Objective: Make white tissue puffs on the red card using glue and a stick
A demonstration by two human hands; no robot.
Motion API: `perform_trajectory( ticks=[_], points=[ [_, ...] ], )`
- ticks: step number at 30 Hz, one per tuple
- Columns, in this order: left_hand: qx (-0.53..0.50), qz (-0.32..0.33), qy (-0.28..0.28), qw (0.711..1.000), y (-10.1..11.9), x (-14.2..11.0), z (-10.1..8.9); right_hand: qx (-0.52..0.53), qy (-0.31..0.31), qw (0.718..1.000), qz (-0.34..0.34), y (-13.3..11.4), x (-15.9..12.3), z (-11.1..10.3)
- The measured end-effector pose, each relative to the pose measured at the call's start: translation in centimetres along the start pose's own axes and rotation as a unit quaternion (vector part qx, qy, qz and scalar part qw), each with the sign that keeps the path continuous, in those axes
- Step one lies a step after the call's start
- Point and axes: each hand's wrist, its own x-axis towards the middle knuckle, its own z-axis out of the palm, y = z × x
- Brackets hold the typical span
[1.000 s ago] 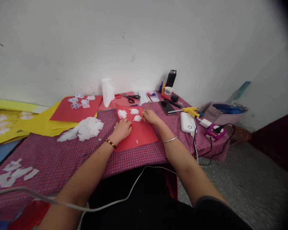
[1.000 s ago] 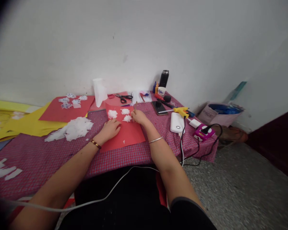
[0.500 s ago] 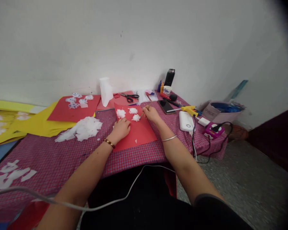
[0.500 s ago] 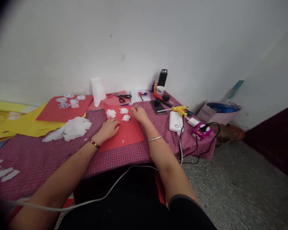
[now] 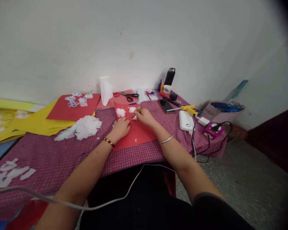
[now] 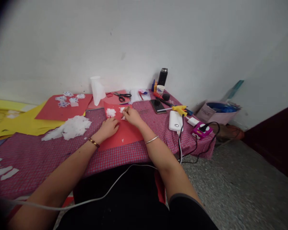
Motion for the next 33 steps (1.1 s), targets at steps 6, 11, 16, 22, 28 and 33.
perform_trajectory(
  ticks=[6,11,16,22,28,33],
  points=[
    [0.000,-0.003,-0.001,1.000,0.0,0.0,0.0,-0.026,0.006,1.000,0.014,0.8,0.4,-0.8],
    [0.005,0.000,-0.001,1.000,0.0,0.0,0.0,-0.012,0.014,1.000,0.013,1.2,0.5,-0.6],
    [0.009,0.002,0.003,1.000,0.0,0.0,0.1,0.000,0.022,1.000,0.002,1.1,0.6,-0.1],
    [0.011,0.000,-0.002,1.000,0.1,0.0,-0.1,-0.019,0.000,1.000,0.002,1.0,0.4,0.0],
    [0.012,0.003,-0.005,1.000,0.1,0.0,-0.1,-0.058,0.003,0.998,0.029,0.9,0.5,-0.4],
    [0.010,0.002,-0.003,1.000,-0.1,0.0,0.0,-0.068,0.011,0.997,0.042,1.0,0.6,-0.5]
  ],
)
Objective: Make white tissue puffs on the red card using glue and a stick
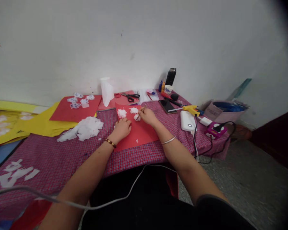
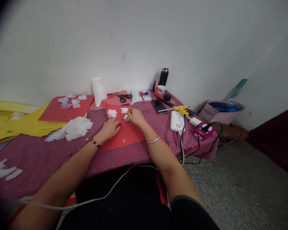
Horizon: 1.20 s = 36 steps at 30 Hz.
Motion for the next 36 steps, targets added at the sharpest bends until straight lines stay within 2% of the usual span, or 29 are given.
perform_trajectory(
  ticks=[9,15,30,36],
  points=[
    [0.000,-0.003,0.003,1.000,-0.08,0.07,0.16,0.025,0.015,0.999,-0.020,-0.10,-0.09,0.30],
    [-0.001,-0.002,0.006,1.000,-0.08,-0.06,0.17,0.022,-0.005,0.999,-0.024,-0.34,-0.22,0.76],
    [-0.010,-0.006,0.005,1.000,-0.13,0.09,0.30,-0.020,-0.049,0.998,0.026,0.19,0.00,-0.12],
    [-0.012,-0.005,0.009,1.000,-0.13,0.05,0.32,-0.020,-0.044,0.999,0.024,0.12,-0.03,-0.08]
  ],
)
